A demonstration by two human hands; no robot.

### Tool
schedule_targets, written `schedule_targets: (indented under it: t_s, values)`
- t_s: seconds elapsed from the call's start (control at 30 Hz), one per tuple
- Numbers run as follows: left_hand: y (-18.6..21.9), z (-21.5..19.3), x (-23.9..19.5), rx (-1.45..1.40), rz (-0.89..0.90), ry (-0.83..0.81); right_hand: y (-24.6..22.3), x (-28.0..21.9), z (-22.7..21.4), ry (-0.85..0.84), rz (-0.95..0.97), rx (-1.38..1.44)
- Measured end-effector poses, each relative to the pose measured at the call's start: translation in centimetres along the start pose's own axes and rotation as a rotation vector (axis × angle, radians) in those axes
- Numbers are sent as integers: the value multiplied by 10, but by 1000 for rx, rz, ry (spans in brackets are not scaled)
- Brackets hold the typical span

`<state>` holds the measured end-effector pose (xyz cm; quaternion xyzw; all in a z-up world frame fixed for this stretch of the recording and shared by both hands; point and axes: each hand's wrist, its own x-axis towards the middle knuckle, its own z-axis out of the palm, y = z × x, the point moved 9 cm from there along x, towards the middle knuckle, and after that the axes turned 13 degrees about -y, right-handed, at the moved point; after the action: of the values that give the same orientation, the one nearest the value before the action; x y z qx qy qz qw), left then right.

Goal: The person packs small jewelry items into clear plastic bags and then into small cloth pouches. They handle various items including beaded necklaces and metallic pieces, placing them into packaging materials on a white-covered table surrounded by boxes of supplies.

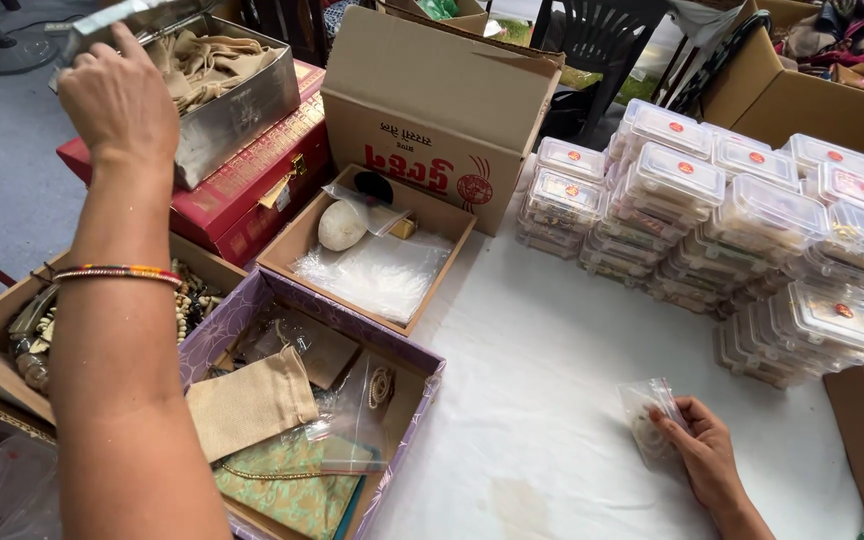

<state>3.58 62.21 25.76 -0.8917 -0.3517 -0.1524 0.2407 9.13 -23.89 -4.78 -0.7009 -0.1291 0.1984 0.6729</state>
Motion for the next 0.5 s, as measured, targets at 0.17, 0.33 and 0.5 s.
schedule_targets:
  t_s: [0.17,0.33,0.5]
  values:
    - [7,-46,4,-301,-31,236,5,-1,-6,-2,-17,12]
    - [11,-17,18,-610,0,-319,19,6,-20,43,26,10]
    - [16,31,24,-915,18,-594,25,5,-30,98,52,24]
